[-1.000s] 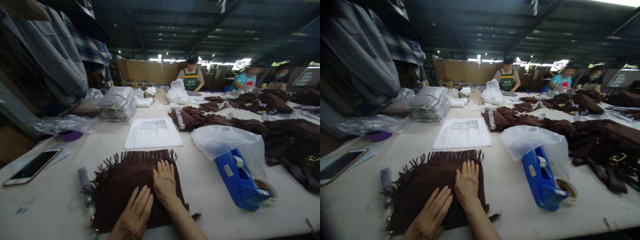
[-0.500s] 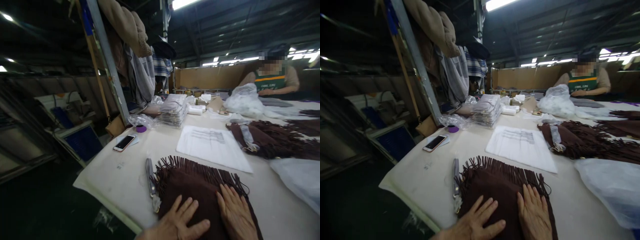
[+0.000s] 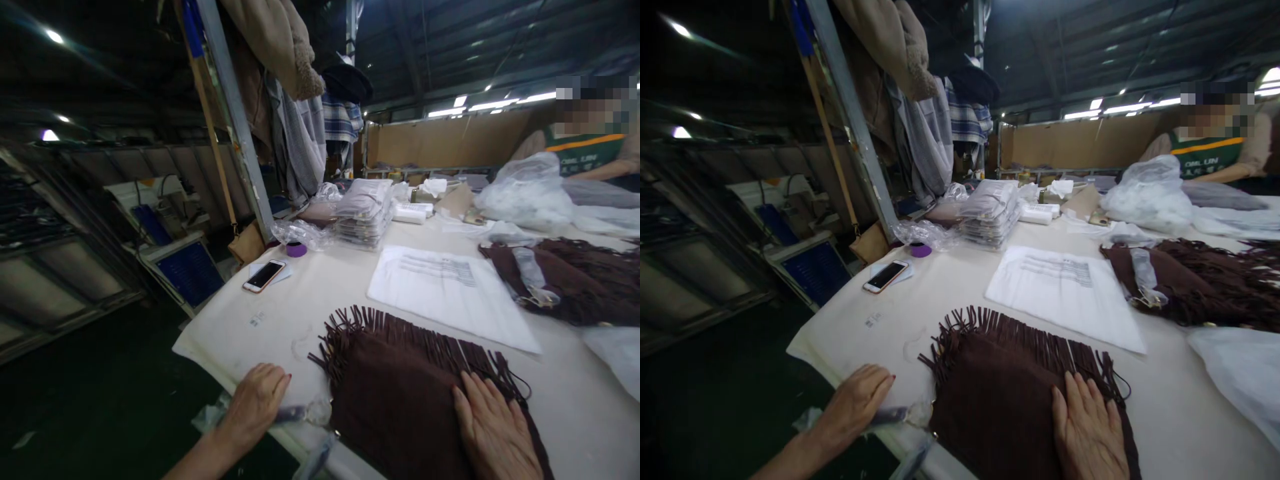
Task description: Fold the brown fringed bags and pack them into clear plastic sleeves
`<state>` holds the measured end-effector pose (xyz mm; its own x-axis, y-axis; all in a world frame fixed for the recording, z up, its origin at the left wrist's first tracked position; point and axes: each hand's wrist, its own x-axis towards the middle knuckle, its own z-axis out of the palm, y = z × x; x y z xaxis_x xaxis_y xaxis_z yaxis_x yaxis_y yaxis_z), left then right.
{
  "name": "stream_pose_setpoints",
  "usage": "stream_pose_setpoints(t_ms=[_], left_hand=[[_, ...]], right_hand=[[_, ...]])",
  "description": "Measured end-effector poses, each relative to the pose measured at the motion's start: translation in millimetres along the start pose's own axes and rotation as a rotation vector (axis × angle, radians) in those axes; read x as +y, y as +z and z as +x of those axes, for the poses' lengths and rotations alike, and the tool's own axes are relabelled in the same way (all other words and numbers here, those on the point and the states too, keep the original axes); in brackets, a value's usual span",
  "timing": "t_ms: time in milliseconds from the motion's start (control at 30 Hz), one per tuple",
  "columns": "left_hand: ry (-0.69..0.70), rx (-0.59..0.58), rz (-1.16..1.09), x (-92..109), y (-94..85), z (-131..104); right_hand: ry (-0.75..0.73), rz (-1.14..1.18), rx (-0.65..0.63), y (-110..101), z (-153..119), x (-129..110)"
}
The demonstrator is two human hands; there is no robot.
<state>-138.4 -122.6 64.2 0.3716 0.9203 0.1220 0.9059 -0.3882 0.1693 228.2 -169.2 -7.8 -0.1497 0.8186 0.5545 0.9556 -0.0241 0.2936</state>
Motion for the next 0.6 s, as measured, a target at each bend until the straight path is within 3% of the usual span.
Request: stream_pose_setpoints(t_ms=[67,200,300,400,467,600], left_hand=[[-0.138,-0.114,-0.26,25.5,3.1,-5.8],[-0.471,-0.293,-0.688,66.2,3.5,3.7],[-0.699,-0.524,-1.021,71.1,3.9,10.9],[-0.836,-0.747,-1.522,66.1,11.5,14.3],[-0.838,-0.747,-1.791,65.9,17.2,16.4],[-0.648,-0.643,-2.12,79.9,23.6,23.0]], right_hand=[[-0.009,-0.001,-0.002,-0.8,0.4,0.2],[-0.096,-0.011,0.07,-5.1,2.6,3.1],[-0.134,-0.022,0.115,-6.0,4.2,4.6],[-0.145,-0.026,0.14,-3.5,4.5,4.8],[-0.142,-0.032,0.15,0.3,2.5,5.9],[-0.191,-0.057,0.102,14.9,-9.7,14.6]])
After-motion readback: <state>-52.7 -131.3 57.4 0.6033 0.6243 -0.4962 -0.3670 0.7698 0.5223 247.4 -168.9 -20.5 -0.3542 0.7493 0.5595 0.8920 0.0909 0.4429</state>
